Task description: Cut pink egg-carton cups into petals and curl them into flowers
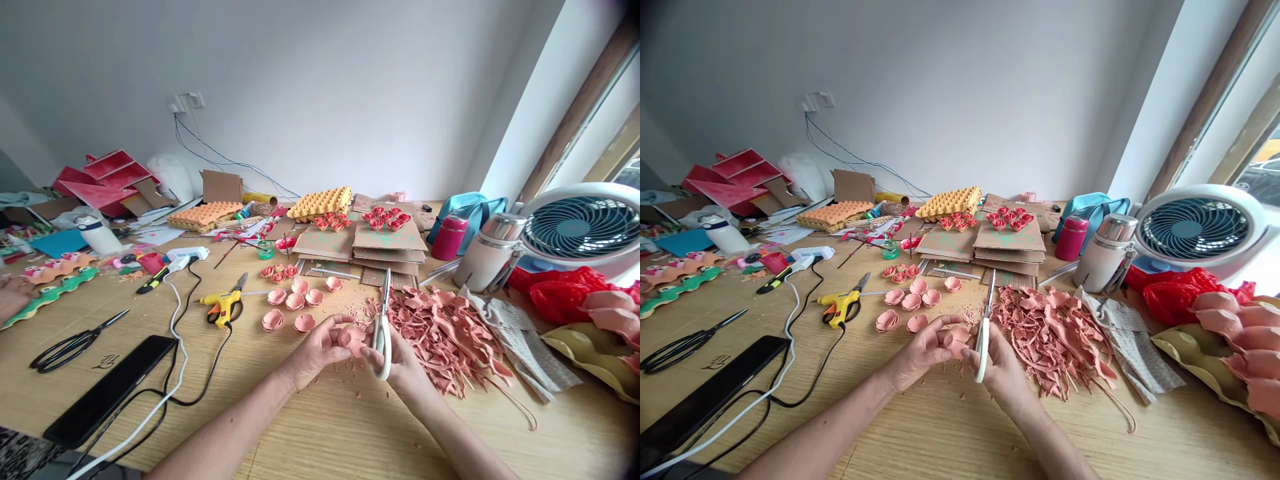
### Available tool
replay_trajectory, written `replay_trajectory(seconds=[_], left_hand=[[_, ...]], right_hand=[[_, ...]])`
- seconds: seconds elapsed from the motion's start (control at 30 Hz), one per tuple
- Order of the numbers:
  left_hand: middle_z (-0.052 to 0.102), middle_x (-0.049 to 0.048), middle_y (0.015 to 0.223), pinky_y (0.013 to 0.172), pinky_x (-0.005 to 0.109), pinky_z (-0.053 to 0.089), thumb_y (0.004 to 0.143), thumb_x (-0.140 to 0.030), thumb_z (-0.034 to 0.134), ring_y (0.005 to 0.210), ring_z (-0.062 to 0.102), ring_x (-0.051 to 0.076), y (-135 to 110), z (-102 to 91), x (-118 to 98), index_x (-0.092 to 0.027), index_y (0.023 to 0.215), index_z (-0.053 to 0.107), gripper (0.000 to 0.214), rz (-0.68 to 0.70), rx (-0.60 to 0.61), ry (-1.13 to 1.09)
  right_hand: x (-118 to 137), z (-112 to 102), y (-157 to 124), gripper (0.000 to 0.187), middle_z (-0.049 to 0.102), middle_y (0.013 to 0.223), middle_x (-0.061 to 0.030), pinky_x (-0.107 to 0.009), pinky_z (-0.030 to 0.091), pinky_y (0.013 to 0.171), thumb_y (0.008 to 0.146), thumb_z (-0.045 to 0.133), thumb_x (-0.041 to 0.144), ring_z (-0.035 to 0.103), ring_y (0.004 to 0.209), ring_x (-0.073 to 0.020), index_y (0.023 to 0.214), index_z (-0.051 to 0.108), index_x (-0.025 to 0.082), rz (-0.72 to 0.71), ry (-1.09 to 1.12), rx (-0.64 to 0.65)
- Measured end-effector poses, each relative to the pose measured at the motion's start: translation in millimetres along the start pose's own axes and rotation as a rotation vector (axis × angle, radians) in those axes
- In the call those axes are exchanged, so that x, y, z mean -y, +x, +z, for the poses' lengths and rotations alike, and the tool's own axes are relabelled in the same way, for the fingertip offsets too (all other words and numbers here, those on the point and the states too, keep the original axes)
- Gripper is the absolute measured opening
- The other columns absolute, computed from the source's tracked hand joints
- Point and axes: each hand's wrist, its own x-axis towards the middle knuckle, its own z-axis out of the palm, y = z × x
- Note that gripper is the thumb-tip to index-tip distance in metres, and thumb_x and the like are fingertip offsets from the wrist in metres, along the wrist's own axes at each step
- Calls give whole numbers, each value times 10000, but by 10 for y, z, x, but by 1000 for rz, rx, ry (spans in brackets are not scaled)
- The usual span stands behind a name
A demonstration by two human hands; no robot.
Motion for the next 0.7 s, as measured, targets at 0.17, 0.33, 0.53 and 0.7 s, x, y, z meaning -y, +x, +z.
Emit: replay_trajectory(seconds=[0.17, 0.33, 0.53, 0.7], left_hand=[[591, 15, 839, 675, 203, 396, 684, -201, 826, 707, 541, 78, 11, 21, 83, -163, 992, 669, 348, -162, 50, -286], [634, 47, 906, 605, 180, 349, 625, -143, 862, 649, 485, 45, 18, 47, 151, -135, 866, 700, 291, -259, 41, -499], [623, 41, 866, 573, 192, 334, 671, -208, 849, 619, 456, 52, 0, 96, 158, -137, 969, 707, 338, -241, 30, -544], [608, 20, 791, 534, 198, 292, 645, -150, 852, 580, 433, 49, -3, 116, 222, -142, 892, 692, 294, -218, 12, -528]], right_hand=[[-2, 26, -29, 437, 554, 808, 17, -254, 450, 647, 740, 733, 513, 524, 724, -144, 987, 503, 234, -52, 4, -24], [-15, 31, -51, 384, 540, 790, 32, -243, 440, 640, 770, 724, 465, 515, 711, -136, 965, 484, 237, -80, -29, -11], [-70, 34, -66, 369, 560, 853, 18, -250, 450, 695, 805, 684, 460, 530, 778, -150, 1029, 487, 242, -107, -117, 0], [-1, 54, -83, 319, 539, 801, 22, -242, 447, 641, 808, 673, 453, 530, 750, -155, 971, 499, 241, -149, -183, -15]])
